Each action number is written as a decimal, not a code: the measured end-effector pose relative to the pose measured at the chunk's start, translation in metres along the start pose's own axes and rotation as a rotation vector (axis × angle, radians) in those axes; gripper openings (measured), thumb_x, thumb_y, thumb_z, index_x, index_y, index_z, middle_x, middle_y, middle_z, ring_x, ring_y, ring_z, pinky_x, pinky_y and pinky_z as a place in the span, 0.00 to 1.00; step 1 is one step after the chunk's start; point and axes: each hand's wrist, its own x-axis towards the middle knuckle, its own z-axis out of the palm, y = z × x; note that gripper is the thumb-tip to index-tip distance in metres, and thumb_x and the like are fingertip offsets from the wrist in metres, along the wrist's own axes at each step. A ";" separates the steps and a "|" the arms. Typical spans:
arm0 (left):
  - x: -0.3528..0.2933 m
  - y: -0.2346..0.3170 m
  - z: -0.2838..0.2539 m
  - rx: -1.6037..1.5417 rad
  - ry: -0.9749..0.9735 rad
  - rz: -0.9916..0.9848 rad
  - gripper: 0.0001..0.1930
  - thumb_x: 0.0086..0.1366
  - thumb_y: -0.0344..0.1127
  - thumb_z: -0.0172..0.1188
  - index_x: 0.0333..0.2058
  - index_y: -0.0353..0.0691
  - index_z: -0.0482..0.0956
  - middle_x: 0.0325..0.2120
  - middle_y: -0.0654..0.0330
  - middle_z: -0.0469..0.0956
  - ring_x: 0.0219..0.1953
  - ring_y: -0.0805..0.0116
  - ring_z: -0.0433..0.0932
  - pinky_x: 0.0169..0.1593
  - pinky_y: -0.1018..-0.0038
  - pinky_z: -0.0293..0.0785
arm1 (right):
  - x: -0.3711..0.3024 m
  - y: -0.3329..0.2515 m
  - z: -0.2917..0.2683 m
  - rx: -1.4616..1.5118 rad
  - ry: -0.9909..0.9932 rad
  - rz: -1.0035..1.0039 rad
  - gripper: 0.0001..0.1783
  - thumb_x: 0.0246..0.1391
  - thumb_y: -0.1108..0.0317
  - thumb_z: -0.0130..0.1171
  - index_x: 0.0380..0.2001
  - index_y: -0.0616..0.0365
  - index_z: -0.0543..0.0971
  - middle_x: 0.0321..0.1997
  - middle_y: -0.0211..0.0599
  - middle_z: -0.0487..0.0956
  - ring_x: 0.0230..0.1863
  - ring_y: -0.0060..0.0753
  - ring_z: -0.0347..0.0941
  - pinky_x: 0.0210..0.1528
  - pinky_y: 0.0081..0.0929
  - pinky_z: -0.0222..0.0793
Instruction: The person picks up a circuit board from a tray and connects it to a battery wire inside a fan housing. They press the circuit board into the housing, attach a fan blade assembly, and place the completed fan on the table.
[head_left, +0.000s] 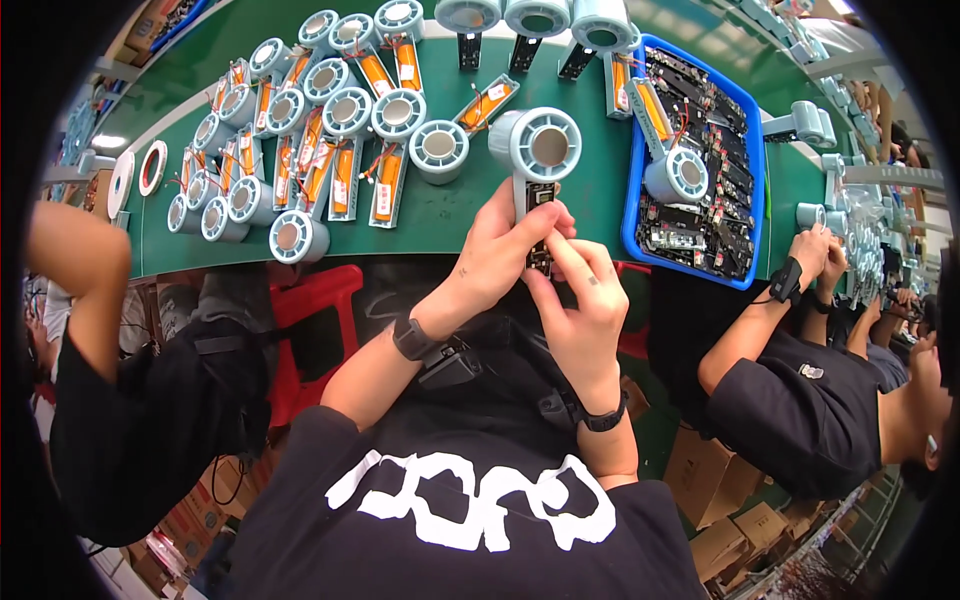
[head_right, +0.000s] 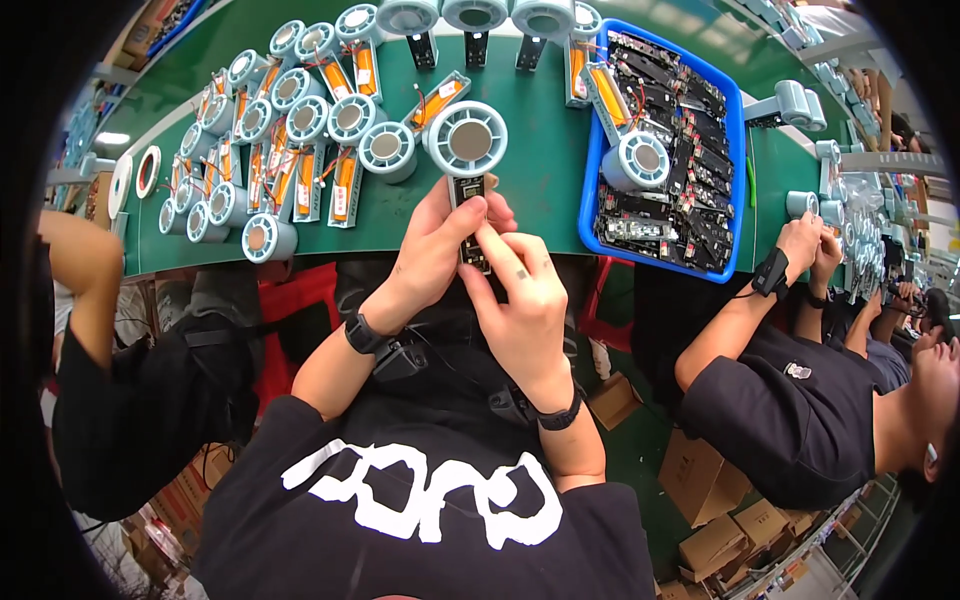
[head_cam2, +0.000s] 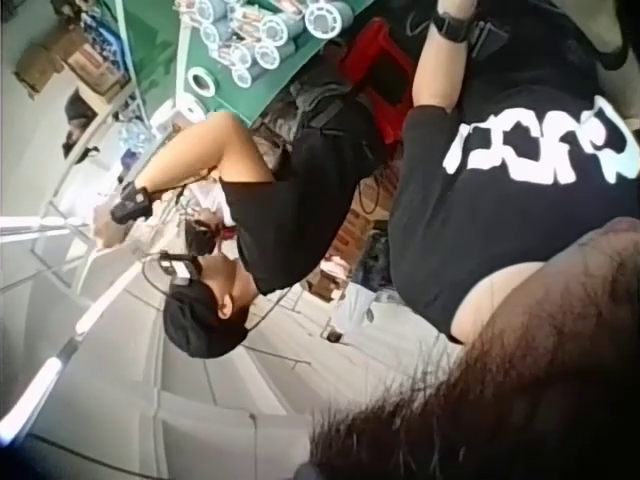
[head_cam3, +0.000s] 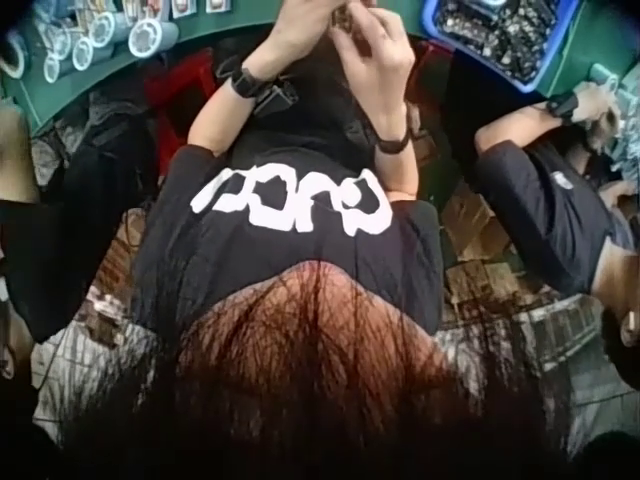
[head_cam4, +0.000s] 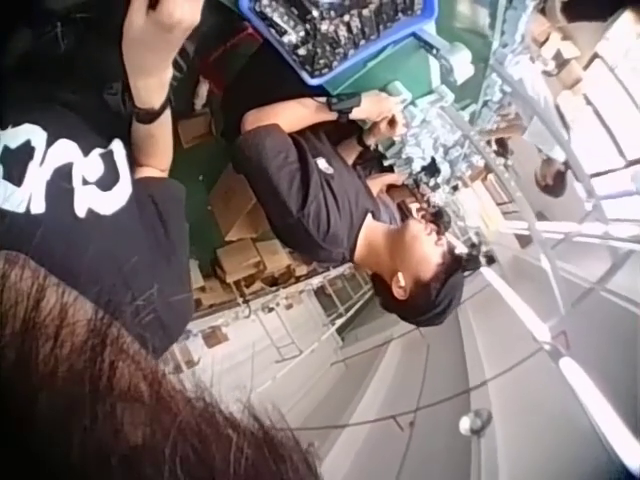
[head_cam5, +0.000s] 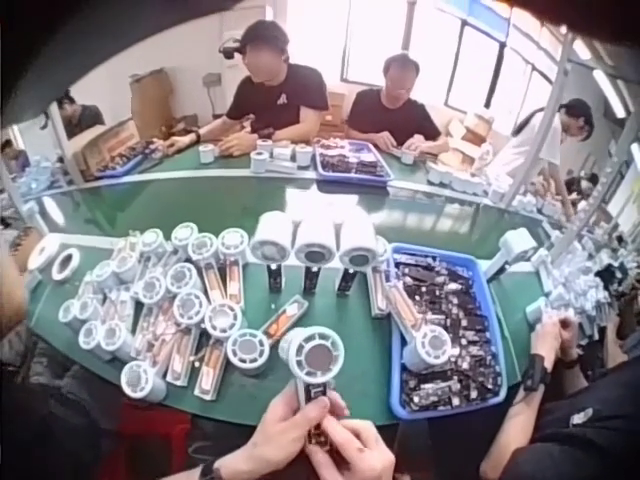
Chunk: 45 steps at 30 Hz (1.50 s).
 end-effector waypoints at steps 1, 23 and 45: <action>-0.001 -0.001 0.000 -0.028 0.000 0.026 0.22 0.73 0.43 0.55 0.57 0.34 0.67 0.47 0.53 0.79 0.53 0.65 0.77 0.59 0.67 0.72 | -0.001 0.000 0.001 0.082 -0.026 0.057 0.25 0.50 0.80 0.68 0.53 0.64 0.77 0.41 0.34 0.80 0.36 0.22 0.77 0.40 0.23 0.74; 0.040 0.012 0.028 0.123 -0.366 0.087 0.27 0.73 0.40 0.55 0.64 0.33 0.62 0.47 0.58 0.77 0.52 0.67 0.76 0.58 0.69 0.72 | 0.017 0.017 -0.036 0.582 -0.160 0.450 0.18 0.58 0.74 0.62 0.51 0.65 0.74 0.34 0.24 0.75 0.33 0.15 0.69 0.34 0.16 0.65; 0.107 0.014 0.088 0.943 0.168 0.746 0.17 0.62 0.37 0.68 0.30 0.35 0.67 0.21 0.57 0.71 0.21 0.59 0.68 0.28 0.65 0.67 | 0.394 0.292 -0.139 0.152 -0.310 0.772 0.13 0.58 0.64 0.65 0.33 0.67 0.79 0.19 0.36 0.77 0.25 0.33 0.81 0.22 0.26 0.72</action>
